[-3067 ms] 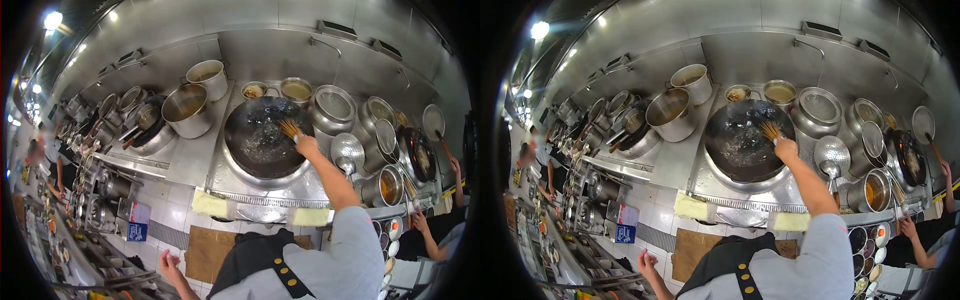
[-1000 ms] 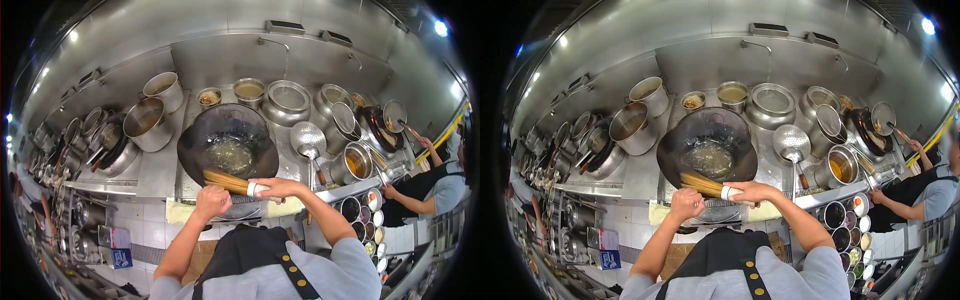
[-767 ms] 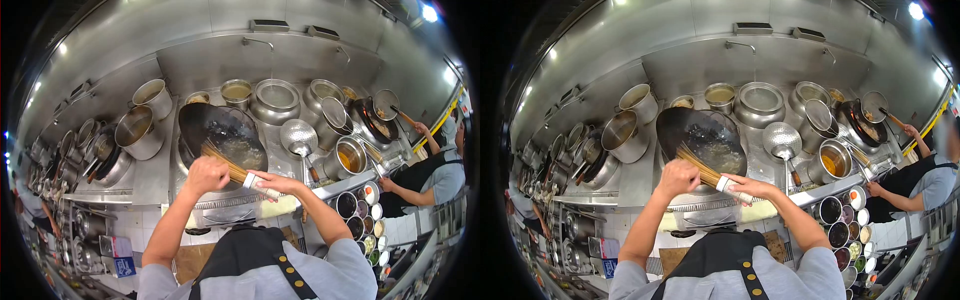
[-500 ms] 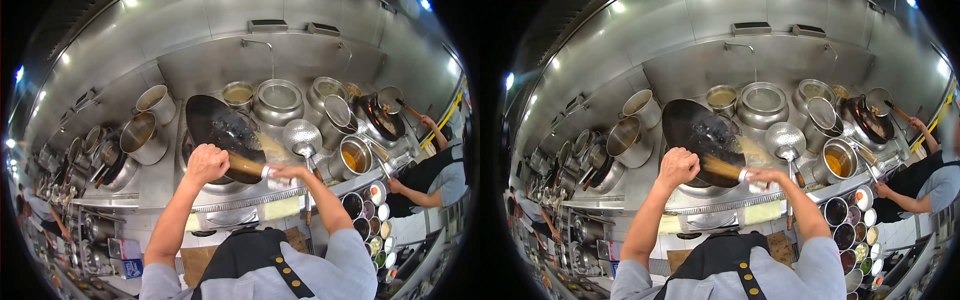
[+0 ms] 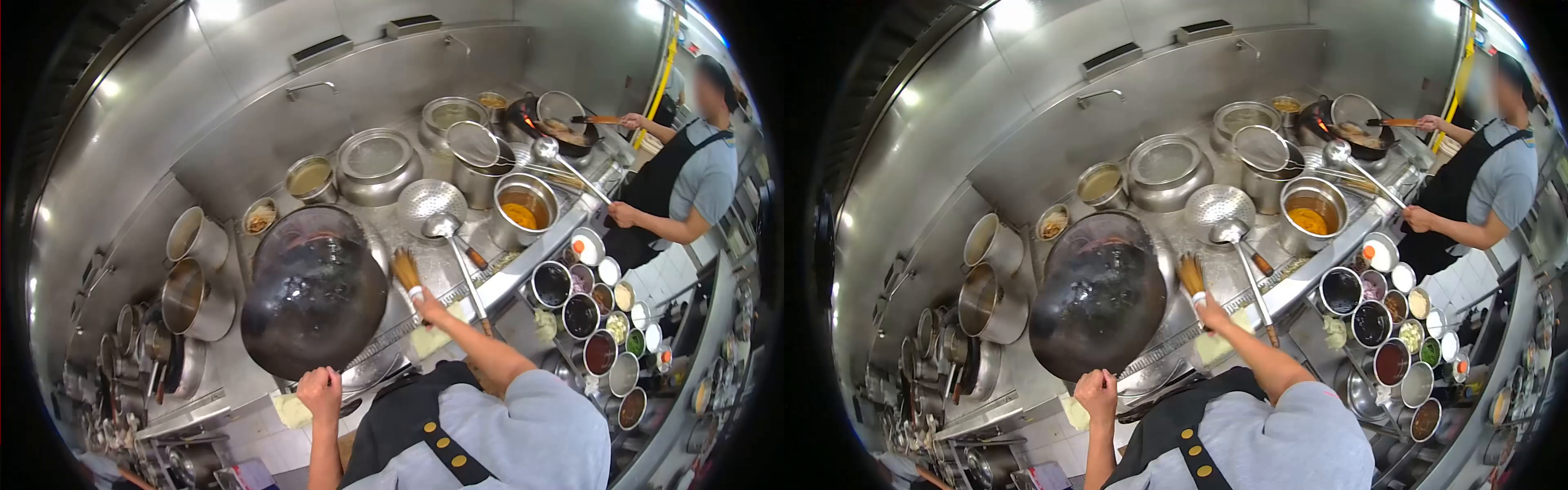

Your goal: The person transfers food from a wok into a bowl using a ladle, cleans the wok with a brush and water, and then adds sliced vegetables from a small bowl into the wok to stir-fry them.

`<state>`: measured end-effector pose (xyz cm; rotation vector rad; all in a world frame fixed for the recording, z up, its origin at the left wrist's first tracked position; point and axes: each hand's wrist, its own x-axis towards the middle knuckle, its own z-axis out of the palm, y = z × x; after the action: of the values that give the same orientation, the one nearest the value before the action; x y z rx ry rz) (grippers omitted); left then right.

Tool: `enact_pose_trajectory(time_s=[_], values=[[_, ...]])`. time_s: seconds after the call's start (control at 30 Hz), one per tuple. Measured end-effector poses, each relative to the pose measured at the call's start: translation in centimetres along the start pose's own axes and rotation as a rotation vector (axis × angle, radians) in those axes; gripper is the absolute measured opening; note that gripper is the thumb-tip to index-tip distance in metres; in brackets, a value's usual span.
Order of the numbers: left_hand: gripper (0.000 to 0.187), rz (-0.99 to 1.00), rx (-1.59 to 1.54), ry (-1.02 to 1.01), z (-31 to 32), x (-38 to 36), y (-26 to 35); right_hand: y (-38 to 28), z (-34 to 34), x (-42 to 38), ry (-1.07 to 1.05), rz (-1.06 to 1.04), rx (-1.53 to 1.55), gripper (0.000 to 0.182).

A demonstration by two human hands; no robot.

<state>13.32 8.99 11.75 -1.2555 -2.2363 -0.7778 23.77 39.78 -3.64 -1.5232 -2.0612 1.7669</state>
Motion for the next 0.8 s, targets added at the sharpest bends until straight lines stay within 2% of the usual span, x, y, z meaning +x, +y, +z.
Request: enact_pose_trajectory(time_s=[0.03,0.1,0.13,0.17,0.23,0.27,0.33,0.37,0.43,0.5,0.6,0.63,0.7,0.73,0.77,0.8], values=[[0.028,-0.041,0.025,-0.012,1.2,0.1,-0.5,1.1,0.1,-0.7,-0.02,0.038,-0.044,0.074],[0.028,-0.053,0.027,-0.032,3.1,0.9,-1.2,3.1,-0.7,-1.9,-0.086,-0.085,-0.263,0.071],[0.028,-0.026,0.013,-0.084,3.8,1.5,-1.4,8.1,1.1,1.6,0.136,-0.277,-0.468,0.065],[0.03,0.002,0.003,-0.138,4.4,1.9,-1.7,8.7,0.0,0.6,0.155,-0.262,-0.455,0.065],[0.03,0.007,-0.008,-0.191,6.7,2.5,-2.8,9.6,-2.1,-2.3,0.62,-0.57,-0.48,0.054],[0.03,0.01,0.005,-0.19,7.7,2.8,-3.1,10.3,-3.2,-3.0,0.769,-0.582,-0.418,0.038],[0.03,0.002,0.018,-0.177,9.7,3.1,-4.1,12.0,-5.3,-4.5,0.896,-0.366,-0.47,0.032],[0.03,-0.008,0.033,-0.169,10.2,3.6,-4.2,14.0,-5.7,-4.0,0.959,-0.376,-0.38,0.033],[0.028,-0.089,-0.014,-0.222,11.0,4.3,-4.7,17.1,-6.1,-2.7,0.917,-0.367,-0.312,0.036],[0.028,-0.103,-0.003,-0.227,11.9,3.7,-5.4,18.1,-6.4,-1.1,0.743,-0.249,-0.067,0.034],[0.028,-0.118,-0.032,-0.264,12.1,3.6,-6.7,14.3,-7.4,-0.2,0.585,-0.383,-0.201,0.035],[0.027,-0.136,-0.068,-0.29,12.0,3.6,-6.9,11.2,-8.3,-1.0,0.573,-0.399,-0.202,0.035],[0.024,-0.176,-0.051,-0.308,11.6,3.5,-7.0,4.1,-9.8,-2.1,0.105,-0.062,0.518,0.039],[0.022,-0.176,-0.078,-0.3,11.3,3.5,-6.8,2.3,-10.2,-0.9,-0.039,-0.181,0.651,0.034],[0.02,-0.18,-0.106,-0.294,10.9,3.5,-6.6,0.4,-10.6,0.2,-0.157,-0.181,0.829,0.031],[0.022,-0.211,-0.136,-0.374,10.3,3.3,-6.5,-1.5,-10.9,1.3,-0.278,-0.173,1.002,0.028]])
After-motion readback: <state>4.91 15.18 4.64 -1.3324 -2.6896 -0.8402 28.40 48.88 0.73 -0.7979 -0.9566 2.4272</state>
